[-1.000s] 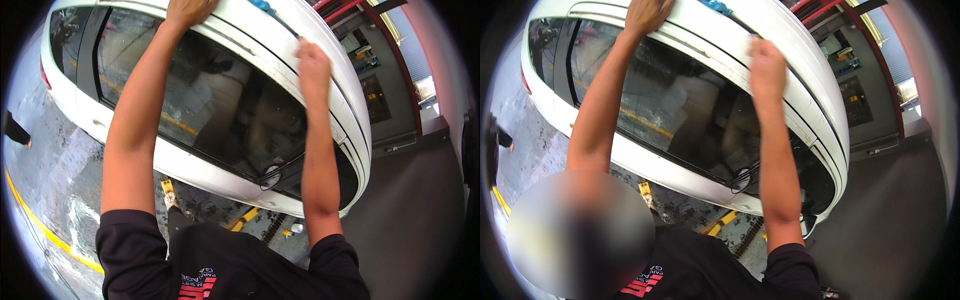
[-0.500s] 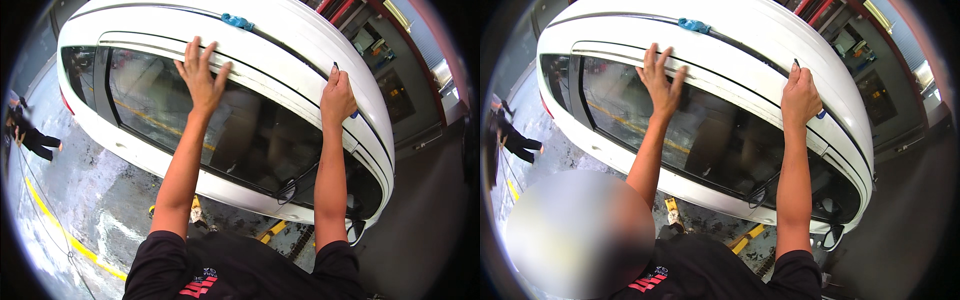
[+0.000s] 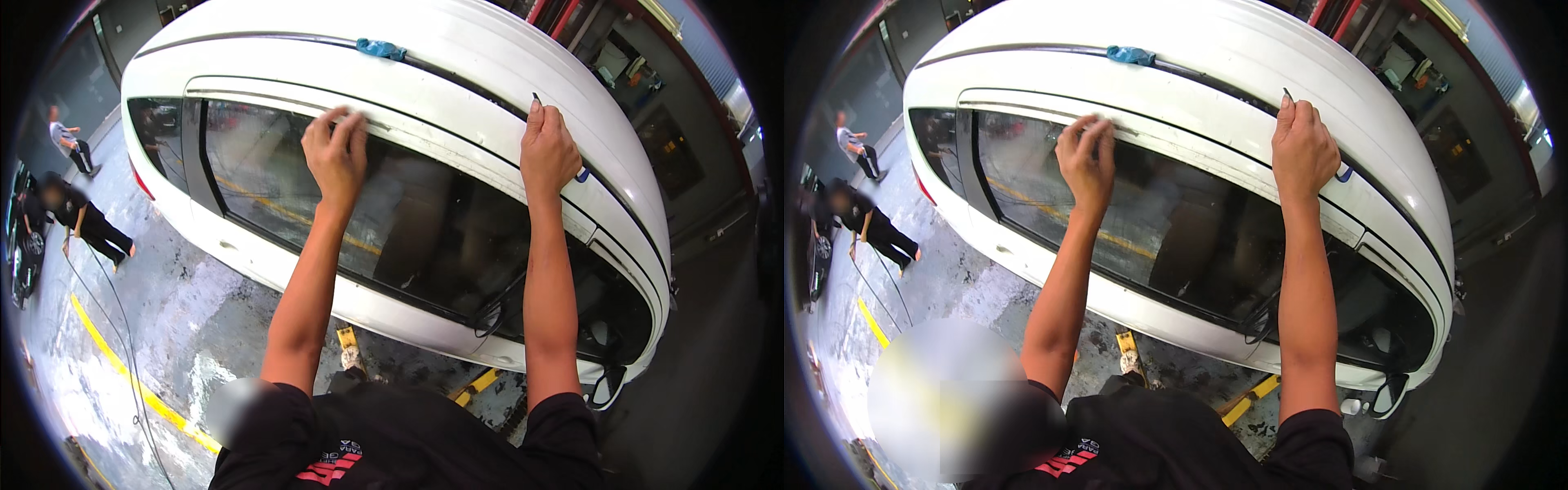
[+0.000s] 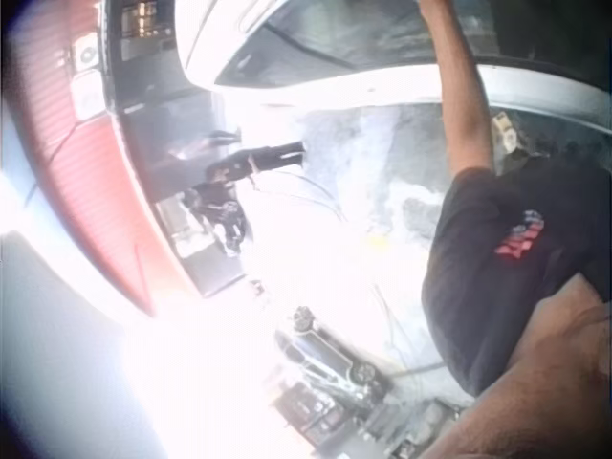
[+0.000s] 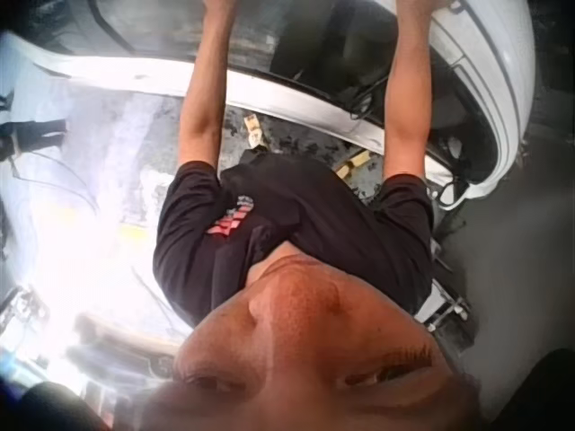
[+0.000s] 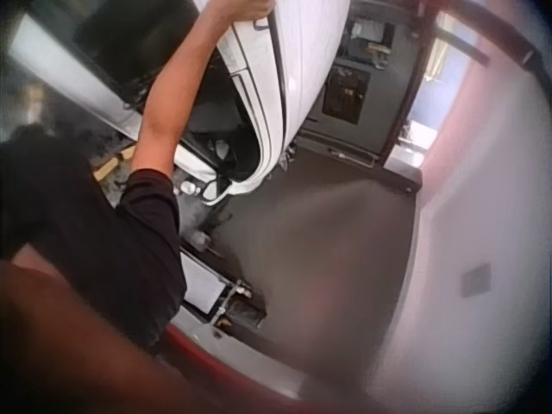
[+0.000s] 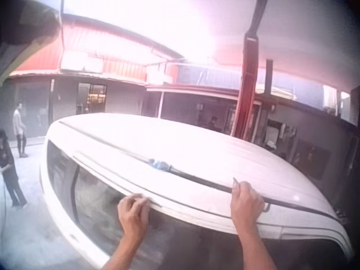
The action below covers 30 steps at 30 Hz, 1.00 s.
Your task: The person uses a squeegee to press a tint film onto the rear window of a white car, working along the top edge and then smoothing the surface to remove bubbles and ensure adhesion.
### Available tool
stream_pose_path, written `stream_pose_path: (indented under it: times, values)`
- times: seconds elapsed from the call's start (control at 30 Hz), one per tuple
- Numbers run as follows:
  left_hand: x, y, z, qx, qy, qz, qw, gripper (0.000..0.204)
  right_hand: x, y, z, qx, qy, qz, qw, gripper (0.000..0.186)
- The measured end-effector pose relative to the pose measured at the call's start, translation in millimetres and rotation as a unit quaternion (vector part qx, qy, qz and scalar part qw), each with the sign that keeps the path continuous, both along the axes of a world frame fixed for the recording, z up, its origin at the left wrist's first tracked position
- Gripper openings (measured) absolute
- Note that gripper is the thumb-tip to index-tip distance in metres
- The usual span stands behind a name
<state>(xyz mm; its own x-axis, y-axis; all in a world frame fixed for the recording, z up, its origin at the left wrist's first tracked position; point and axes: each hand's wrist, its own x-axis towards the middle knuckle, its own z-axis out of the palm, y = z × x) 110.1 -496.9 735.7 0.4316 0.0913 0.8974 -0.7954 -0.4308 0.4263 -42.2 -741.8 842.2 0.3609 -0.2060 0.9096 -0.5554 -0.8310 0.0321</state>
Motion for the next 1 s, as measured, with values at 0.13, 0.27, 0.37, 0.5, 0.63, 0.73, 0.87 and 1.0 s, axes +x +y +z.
stream_pose_path:
  times: [0.13, 0.27, 0.37, 0.5, 0.63, 0.73, 0.87, 1.0]
  values:
    - [-25, -15, 9, 0.000, -0.022, -0.053, 0.998, 0.015, 0, -1, 1, -0.017, -0.010, 0.013, 1.000, 0.034]
    - [-20, -16, 10, 0.015, -0.058, -0.009, 0.998, 0.016, -2, 1, 1, -0.003, -0.009, 0.029, 1.000, 0.033]
    - [-18, -20, 7, 0.042, -0.099, 0.014, 0.994, 0.017, -3, -1, 0, -0.015, -0.013, 0.026, 0.999, 0.033]
    - [-19, -25, 6, 0.063, -0.106, 0.051, 0.991, 0.013, -2, -4, -3, -0.032, -0.035, 0.056, 0.997, 0.033]
    - [-17, -23, 8, 0.048, -0.091, 0.048, 0.994, 0.014, 1, -8, -3, -0.040, -0.040, 0.056, 0.997, 0.035]
    - [-25, -17, 11, 0.058, -0.072, 0.011, 0.996, 0.015, 2, -9, -4, -0.022, -0.040, 0.057, 0.997, 0.034]
    - [-27, -20, 10, 0.051, -0.077, 0.011, 0.996, 0.015, -1, -9, -4, -0.038, -0.045, 0.064, 0.996, 0.035]
    - [-22, -25, 4, 0.073, -0.093, 0.064, 0.991, 0.013, -1, -8, -5, -0.037, -0.044, 0.075, 0.996, 0.035]
